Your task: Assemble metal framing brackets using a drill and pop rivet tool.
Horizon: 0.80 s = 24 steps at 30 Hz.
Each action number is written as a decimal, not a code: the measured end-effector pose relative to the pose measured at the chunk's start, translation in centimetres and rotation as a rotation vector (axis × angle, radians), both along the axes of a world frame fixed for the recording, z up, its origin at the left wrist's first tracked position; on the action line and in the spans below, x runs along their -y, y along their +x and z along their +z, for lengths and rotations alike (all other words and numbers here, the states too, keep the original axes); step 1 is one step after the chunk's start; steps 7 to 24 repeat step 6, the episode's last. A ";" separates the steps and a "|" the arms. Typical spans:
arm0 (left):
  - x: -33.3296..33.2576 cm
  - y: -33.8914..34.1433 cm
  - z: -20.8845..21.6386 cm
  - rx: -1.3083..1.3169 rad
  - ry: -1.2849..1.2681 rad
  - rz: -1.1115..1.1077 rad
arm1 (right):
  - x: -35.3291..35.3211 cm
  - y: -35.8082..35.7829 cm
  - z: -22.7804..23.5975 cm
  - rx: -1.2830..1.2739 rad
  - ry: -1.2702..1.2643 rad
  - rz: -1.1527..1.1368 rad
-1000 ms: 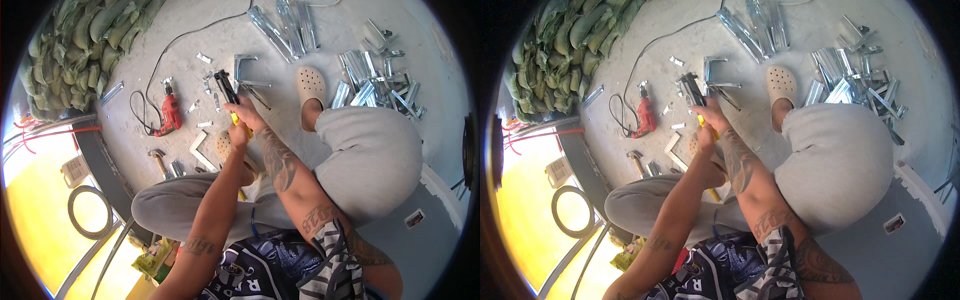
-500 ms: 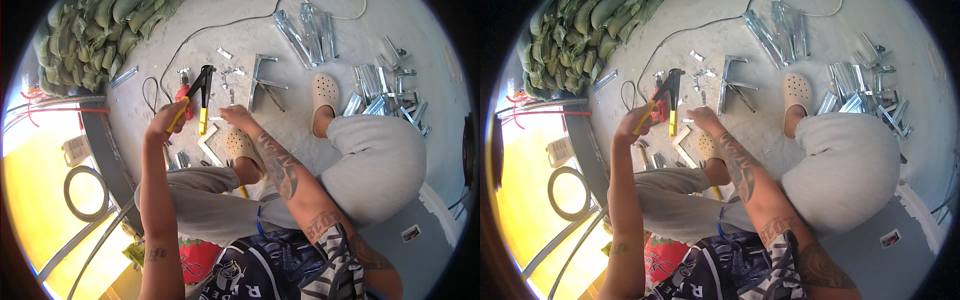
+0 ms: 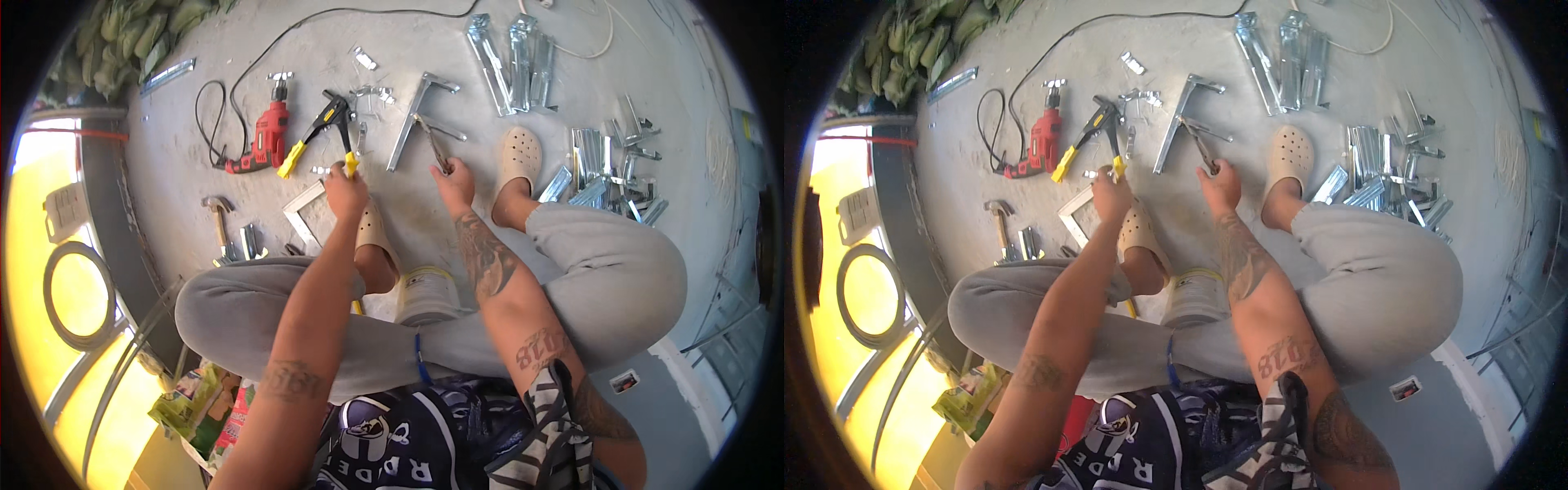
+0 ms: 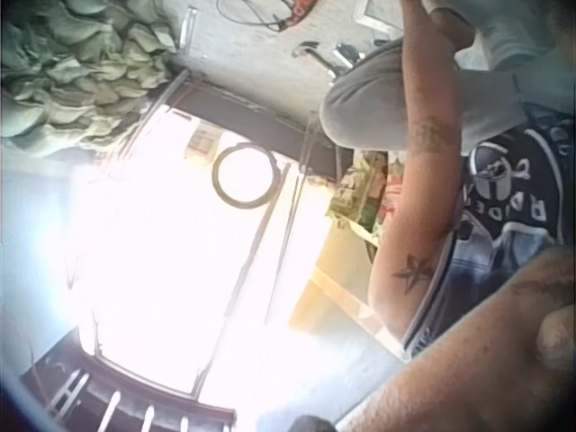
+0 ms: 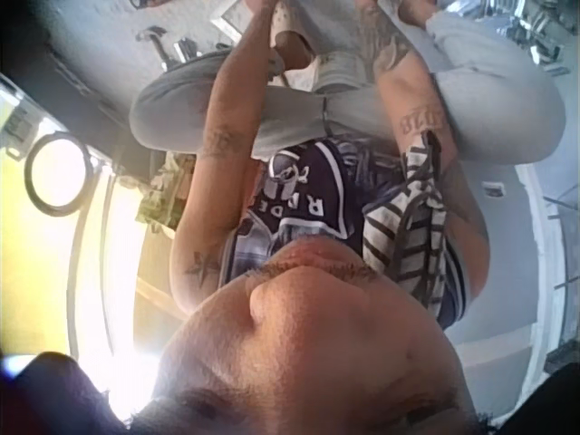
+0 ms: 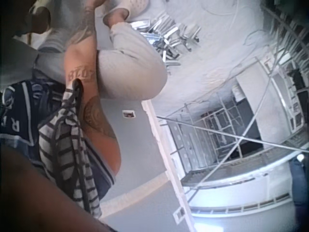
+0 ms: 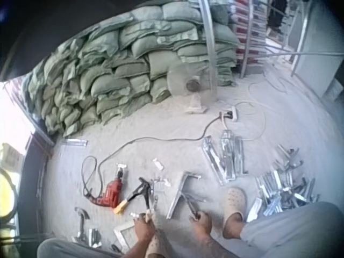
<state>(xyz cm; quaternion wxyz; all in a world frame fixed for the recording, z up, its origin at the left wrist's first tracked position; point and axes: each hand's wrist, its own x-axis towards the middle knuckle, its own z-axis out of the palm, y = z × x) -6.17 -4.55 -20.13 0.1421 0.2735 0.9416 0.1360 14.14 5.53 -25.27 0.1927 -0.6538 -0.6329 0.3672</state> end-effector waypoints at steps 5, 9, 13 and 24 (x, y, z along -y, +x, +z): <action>-3.3 9.3 4.0 0.773 -0.125 0.036 | -2.8 0.4 1.6 0.274 -0.206 0.234; -3.1 8.9 4.0 0.777 -0.112 0.063 | -2.6 -0.2 2.6 0.257 -0.220 0.273; -3.1 8.9 4.0 0.777 -0.112 0.063 | -2.6 -0.2 2.6 0.257 -0.220 0.273; -3.1 8.9 4.0 0.777 -0.112 0.063 | -2.6 -0.2 2.6 0.257 -0.220 0.273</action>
